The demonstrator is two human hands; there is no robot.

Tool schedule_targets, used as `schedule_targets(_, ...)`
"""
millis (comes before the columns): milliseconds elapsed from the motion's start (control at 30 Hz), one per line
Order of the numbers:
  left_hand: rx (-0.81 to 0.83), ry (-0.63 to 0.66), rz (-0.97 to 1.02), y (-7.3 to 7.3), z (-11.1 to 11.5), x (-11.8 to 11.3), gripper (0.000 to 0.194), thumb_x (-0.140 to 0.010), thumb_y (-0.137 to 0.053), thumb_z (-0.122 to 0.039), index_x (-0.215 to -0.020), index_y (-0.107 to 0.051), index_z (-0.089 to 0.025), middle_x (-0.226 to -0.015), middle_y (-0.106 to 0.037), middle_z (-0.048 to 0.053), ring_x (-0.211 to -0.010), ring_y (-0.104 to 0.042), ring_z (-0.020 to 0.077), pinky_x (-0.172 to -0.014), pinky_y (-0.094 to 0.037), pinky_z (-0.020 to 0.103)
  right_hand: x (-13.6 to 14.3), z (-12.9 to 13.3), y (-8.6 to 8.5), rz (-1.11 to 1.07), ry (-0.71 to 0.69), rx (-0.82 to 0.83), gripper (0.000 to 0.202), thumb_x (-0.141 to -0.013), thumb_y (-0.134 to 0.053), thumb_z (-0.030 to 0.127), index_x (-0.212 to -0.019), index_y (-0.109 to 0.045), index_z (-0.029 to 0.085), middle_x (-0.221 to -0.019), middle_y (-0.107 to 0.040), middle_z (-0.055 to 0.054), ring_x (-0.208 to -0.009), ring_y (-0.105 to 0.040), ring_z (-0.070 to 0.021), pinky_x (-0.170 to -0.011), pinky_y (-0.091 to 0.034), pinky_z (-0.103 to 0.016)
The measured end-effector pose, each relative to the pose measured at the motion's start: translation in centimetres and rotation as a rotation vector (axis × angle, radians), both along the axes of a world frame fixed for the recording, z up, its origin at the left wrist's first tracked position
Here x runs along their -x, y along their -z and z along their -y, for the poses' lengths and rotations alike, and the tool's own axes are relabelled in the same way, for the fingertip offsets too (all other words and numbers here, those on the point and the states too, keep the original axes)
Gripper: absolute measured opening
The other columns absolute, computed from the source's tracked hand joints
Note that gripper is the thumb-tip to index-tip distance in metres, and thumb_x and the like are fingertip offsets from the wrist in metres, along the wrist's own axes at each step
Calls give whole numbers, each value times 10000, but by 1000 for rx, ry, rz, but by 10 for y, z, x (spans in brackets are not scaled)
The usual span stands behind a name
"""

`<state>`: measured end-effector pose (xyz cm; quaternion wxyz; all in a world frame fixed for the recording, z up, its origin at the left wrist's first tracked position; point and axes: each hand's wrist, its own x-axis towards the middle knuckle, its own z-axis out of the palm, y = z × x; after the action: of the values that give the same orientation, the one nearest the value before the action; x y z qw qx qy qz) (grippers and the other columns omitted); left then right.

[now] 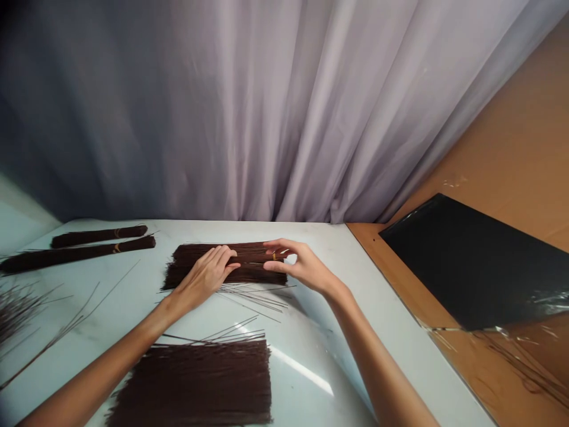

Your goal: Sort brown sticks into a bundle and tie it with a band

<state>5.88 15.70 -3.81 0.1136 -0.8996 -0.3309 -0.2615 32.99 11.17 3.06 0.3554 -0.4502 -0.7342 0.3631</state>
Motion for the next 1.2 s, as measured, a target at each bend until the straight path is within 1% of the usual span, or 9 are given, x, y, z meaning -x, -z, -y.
schedule_targets(133,24,13,9,-8,1,2,286,-1092,-334,-368,-1095,-538,-168,-982,-636,74,-882,-624,241,-817,-504,390,8,1,-4,51,2,8,294,-928,-663,440,-1067,-773,206,-862,-754,-42,-826,-692,-219,-790,-550,-366)
schedule_targets(233,40,27,9,-11,0,3,298,-1093,-325,-377,-1096,-545,-177,-980,-639,70,-879,-627,241,-814,-505,390,2,4,-9,63,26,-14,286,-901,-693,461,-1004,-802,218,-970,-784,-57,-922,-702,-248,-826,-549,-374)
schedule_targets(333,52,47,-3,-10,-1,3,319,-1094,-315,-386,-1074,-554,-176,-984,-645,74,-879,-630,246,-807,-504,397,-6,6,-13,92,5,-17,325,-875,-711,500,-1037,-809,235,-1059,-788,-57,-947,-700,-258,-863,-542,-396)
schedule_targets(433,69,65,-15,-10,0,1,329,-1092,-319,-393,-1058,-557,-169,-994,-646,76,-882,-632,245,-808,-502,397,-13,7,-15,106,-17,11,356,-867,-715,509,-1062,-803,225,-1016,-791,-59,-879,-696,-243,-825,-541,-392)
schedule_targets(567,103,75,-16,-15,3,-3,320,-1095,-314,-389,-1070,-547,-171,-989,-643,64,-883,-629,236,-820,-497,392,-17,7,-19,147,2,3,272,-877,-717,479,-970,-798,236,-944,-780,-34,-862,-685,-225,-818,-518,-370)
schedule_targets(733,143,80,-2,-25,6,-1,279,-1094,-334,-375,-1075,-533,-181,-998,-637,58,-893,-622,231,-818,-495,383,-17,6,-24,168,-1,-41,204,-893,-703,430,-923,-757,235,-950,-759,-23,-865,-675,-205,-834,-516,-360)
schedule_targets(933,216,92,45,-35,5,4,272,-1096,-328,-381,-1020,-516,-200,-940,-614,39,-860,-614,223,-793,-498,381,-22,9,-31,153,-28,-14,244,-893,-698,444,-991,-747,226,-985,-748,-50,-875,-676,-216,-845,-537,-386)
schedule_targets(1100,236,106,81,-35,4,4,278,-1093,-326,-390,-1008,-520,-211,-921,-608,33,-853,-613,226,-789,-501,390,-6,12,-33,25,3,-36,450,-868,-731,443,-1275,-665,263,-1273,-687,-83,-1113,-655,-266,-981,-523,-449)
schedule_targets(1200,244,110,66,-34,6,2,274,-1092,-330,-394,-1018,-523,-214,-931,-614,31,-861,-612,225,-805,-497,391,8,11,-28,-21,49,-89,356,-909,-688,452,-1204,-707,254,-1244,-709,-71,-1075,-673,-245,-956,-525,-417)
